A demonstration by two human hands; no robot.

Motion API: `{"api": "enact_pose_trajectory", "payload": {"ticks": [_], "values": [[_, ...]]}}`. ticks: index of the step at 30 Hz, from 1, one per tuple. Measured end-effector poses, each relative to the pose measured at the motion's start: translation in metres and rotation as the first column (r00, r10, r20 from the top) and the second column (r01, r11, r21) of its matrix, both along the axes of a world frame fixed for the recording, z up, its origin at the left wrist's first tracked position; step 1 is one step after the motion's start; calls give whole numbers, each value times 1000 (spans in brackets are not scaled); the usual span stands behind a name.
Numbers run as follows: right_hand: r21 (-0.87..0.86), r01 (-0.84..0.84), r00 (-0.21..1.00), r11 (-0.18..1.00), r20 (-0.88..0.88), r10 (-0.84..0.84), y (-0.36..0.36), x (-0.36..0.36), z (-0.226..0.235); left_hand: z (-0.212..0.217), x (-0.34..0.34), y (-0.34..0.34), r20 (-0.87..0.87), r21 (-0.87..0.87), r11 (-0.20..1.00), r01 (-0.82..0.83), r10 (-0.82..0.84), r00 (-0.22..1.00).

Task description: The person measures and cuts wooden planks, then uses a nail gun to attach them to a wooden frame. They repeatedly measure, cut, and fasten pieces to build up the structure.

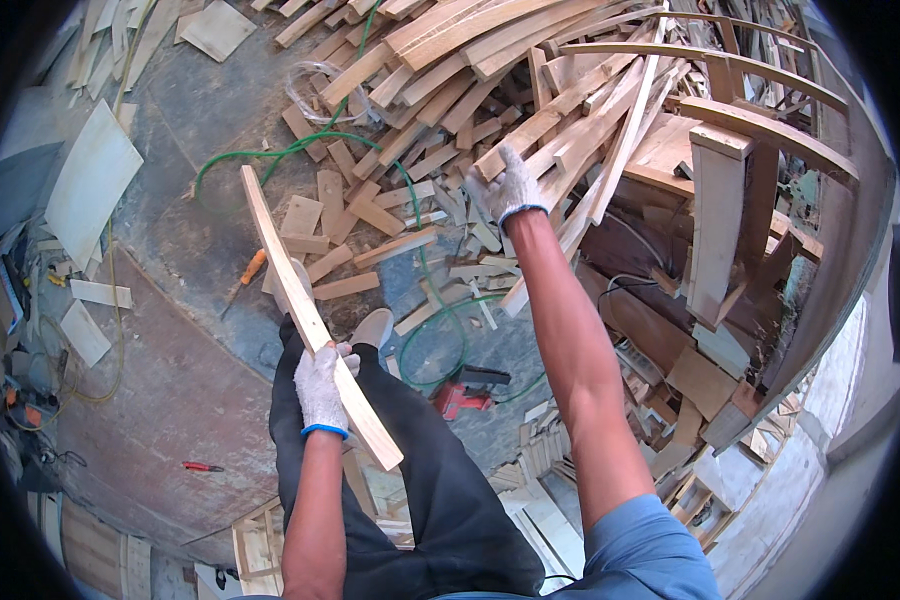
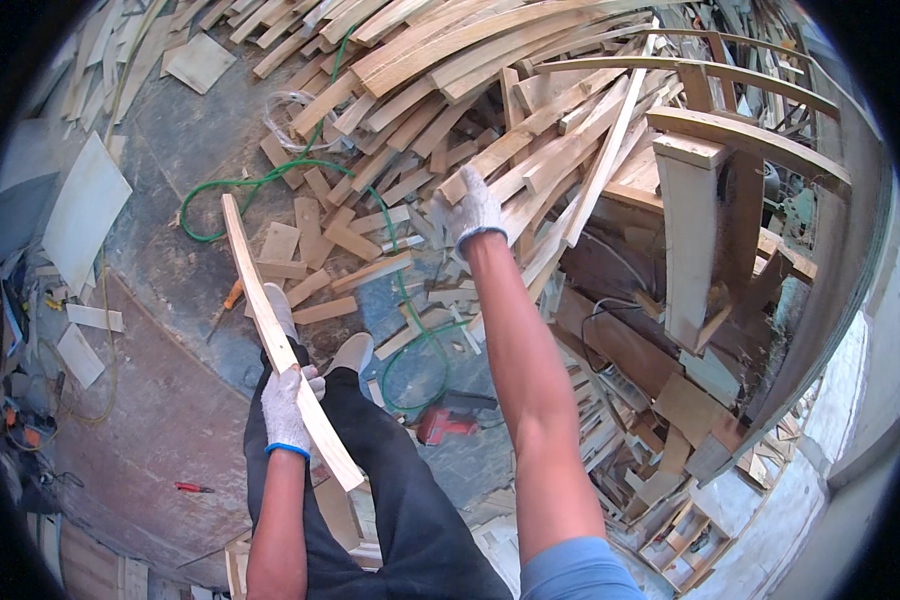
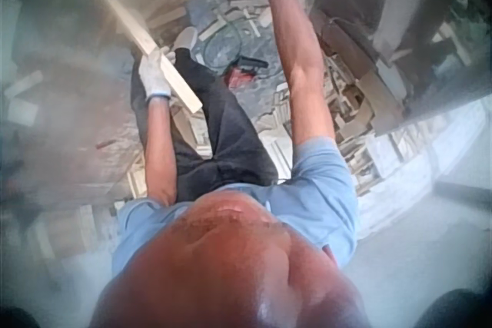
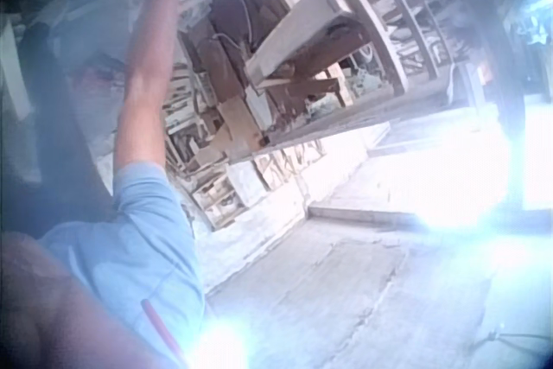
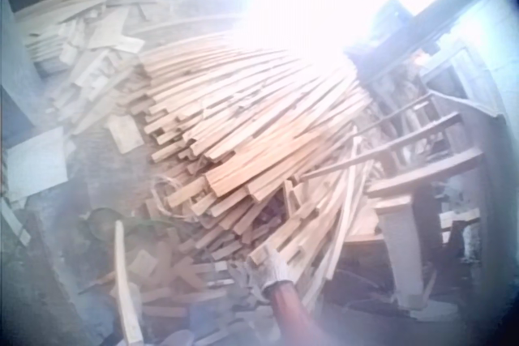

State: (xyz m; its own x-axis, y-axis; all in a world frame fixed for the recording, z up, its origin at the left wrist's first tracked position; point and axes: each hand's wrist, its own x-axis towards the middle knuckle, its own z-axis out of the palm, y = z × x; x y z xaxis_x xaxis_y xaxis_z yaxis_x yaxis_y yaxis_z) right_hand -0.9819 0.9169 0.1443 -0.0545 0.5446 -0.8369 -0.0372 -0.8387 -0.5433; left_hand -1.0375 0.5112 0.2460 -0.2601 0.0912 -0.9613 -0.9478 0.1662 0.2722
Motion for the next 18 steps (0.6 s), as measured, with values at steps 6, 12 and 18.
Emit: {"api": "enact_pose_trajectory", "payload": {"ticks": [6, 12, 18], "values": [[153, -36, 990, 988, 137, 15, 18, 10, 52, 4, -4, -1, -12, -54, 999, 2, -3, 1000], [285, -16, 909, 958, 404, -105, 65, 159, 88, -3, -2, -10, 4, -11, 1000, 24, -24, 1000], [80, -62, 930, 995, 367, 28, 24, 254, 17, 2, -4, -6, 10, -18, 999, 51, -51, 999]]}}
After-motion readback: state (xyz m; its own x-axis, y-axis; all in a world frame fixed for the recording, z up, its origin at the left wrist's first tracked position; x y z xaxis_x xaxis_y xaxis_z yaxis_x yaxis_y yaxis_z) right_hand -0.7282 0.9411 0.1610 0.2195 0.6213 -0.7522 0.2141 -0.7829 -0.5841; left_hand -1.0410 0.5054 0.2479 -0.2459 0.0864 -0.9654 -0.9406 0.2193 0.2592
